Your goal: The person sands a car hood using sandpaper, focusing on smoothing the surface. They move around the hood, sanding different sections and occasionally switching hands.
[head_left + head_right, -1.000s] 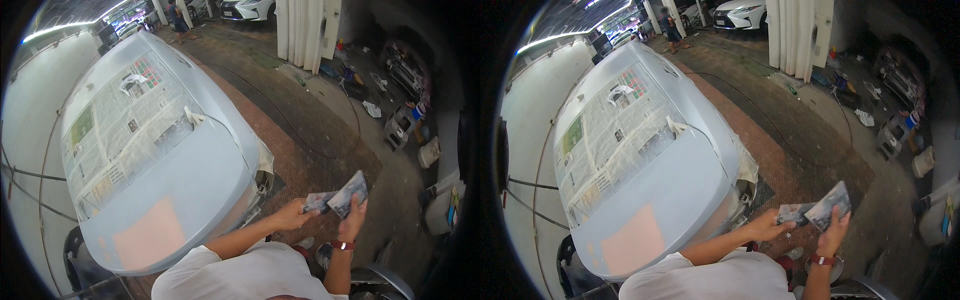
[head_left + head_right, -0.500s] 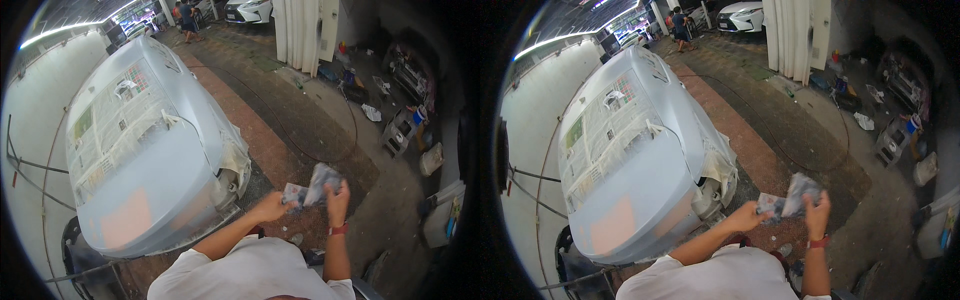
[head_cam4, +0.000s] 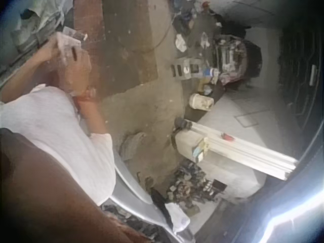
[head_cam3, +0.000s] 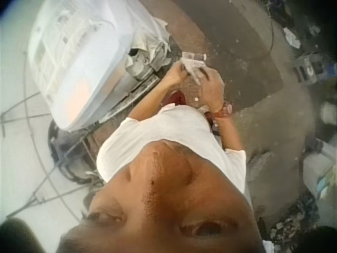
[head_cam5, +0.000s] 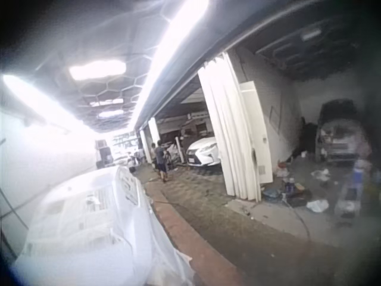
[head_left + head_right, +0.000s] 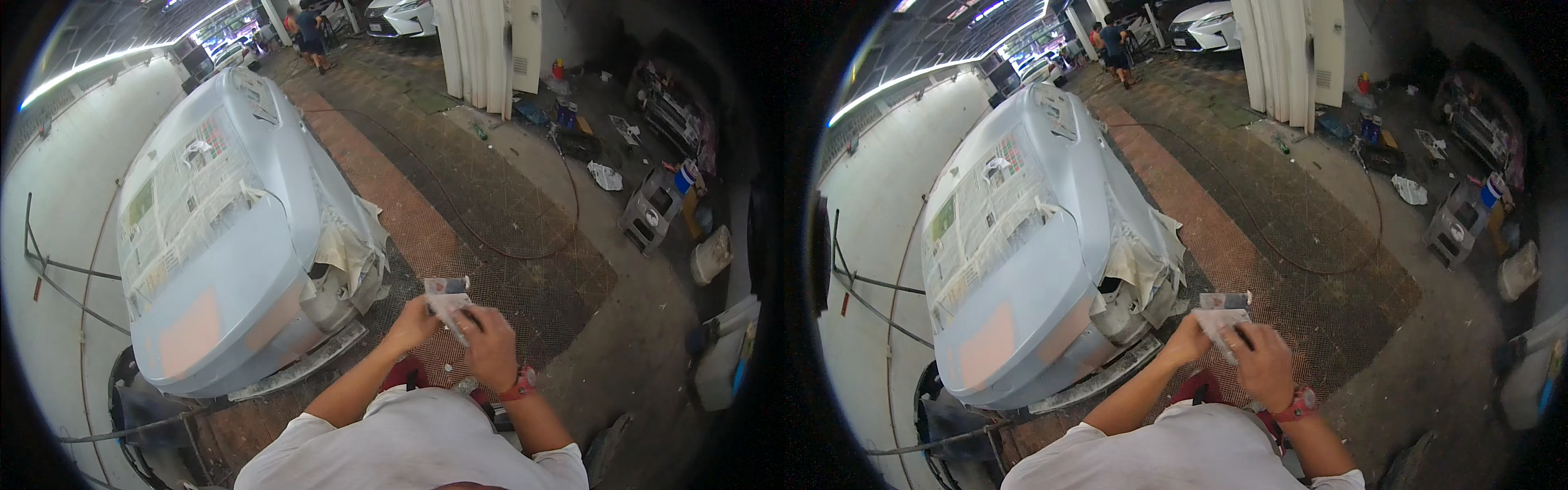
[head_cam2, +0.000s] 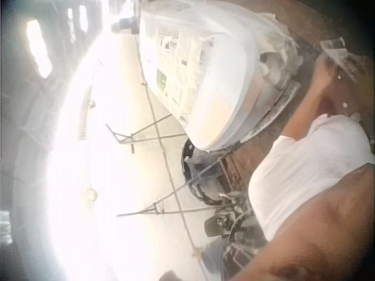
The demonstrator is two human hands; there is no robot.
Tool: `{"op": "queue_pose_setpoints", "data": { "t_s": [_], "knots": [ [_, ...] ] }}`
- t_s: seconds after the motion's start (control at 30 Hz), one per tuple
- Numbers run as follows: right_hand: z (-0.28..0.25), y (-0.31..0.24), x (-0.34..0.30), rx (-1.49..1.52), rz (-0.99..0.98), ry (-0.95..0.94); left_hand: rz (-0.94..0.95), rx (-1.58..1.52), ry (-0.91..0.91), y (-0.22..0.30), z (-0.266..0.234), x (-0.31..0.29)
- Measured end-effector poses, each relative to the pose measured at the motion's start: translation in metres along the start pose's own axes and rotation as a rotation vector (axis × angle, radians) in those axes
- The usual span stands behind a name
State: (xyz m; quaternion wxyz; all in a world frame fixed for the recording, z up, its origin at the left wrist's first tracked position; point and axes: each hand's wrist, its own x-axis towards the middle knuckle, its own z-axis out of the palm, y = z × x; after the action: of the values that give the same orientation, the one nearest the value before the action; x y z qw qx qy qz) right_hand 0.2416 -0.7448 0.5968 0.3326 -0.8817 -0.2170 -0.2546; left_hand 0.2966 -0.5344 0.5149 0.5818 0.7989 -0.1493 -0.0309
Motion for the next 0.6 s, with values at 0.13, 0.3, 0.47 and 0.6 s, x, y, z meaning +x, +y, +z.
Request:
{"op": "queue_pose_setpoints", "data": {
  "t_s": [0.13,0.3,0.47,0.6],
  "knots": [
    [0.035,0.117,-0.052,-0.195,0.401,-0.261,-0.252,0.017,-0.159,0.054,0.024,0.001],
    [0.042,0.193,-0.091,0.460,0.794,0.270,-0.445,-0.560,-0.073,0.042,0.030,0.000],
    [0.036,0.125,-0.047,1.488,1.097,0.489,-0.511,-0.948,-0.164,0.037,0.043,0.013],
    [0.030,0.075,-0.031,1.806,1.204,0.313,-0.404,-0.794,-0.041,0.025,0.059,0.020]
  ]
}}
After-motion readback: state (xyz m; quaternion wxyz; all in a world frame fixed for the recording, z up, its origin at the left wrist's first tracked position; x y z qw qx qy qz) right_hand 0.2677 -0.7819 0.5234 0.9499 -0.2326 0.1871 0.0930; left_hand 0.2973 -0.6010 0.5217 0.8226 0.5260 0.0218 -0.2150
